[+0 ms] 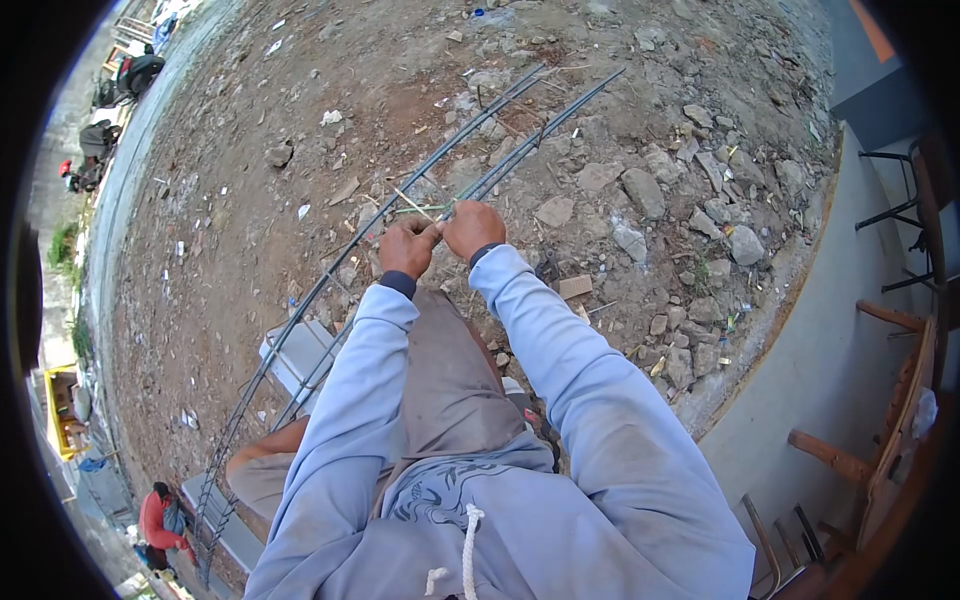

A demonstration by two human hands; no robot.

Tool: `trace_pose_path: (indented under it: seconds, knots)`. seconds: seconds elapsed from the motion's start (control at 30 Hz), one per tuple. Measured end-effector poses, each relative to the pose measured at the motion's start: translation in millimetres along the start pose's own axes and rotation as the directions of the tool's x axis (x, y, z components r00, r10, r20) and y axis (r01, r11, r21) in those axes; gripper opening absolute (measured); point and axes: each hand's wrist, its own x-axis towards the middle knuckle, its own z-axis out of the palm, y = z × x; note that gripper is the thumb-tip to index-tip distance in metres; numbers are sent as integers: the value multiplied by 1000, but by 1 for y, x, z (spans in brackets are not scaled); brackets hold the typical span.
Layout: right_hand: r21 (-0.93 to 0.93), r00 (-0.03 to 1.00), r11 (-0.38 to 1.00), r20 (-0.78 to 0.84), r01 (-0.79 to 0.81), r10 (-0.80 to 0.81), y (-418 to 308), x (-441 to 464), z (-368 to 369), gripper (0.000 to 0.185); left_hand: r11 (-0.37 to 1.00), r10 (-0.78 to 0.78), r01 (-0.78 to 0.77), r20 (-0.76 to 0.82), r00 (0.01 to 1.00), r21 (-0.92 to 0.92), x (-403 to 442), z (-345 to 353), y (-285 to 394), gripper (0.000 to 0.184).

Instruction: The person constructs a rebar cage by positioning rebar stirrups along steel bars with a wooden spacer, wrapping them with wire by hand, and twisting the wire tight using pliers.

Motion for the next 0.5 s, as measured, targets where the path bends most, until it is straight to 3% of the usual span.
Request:
trace_pose_path:
  seconds: [0.13,0.23,0.33,0.37,0.5]
  knots:
    - [-34,993,998,103,-61,64,-6,2,-12,31,999,24,-22,42,999,-48,5,0,-6,32]
    - [-91,1000,996,-12,25,-27,-9,-4,-9,27,995,51,-43,84,995,-87,10,-1,-10,31]
    - [-64,989,990,-75,127,-131,-3,-9,-5,15,976,21,39,273,962,-214,19,-4,-16,28]
    - [-76,984,985,-69,157,-162,-1,-8,-5,15,948,26,68,288,957,-312,23,5,-25,26]
    - [-121,961,955,-39,269,-275,5,-7,-6,12,939,57,70,351,935,-337,21,2,-24,27]
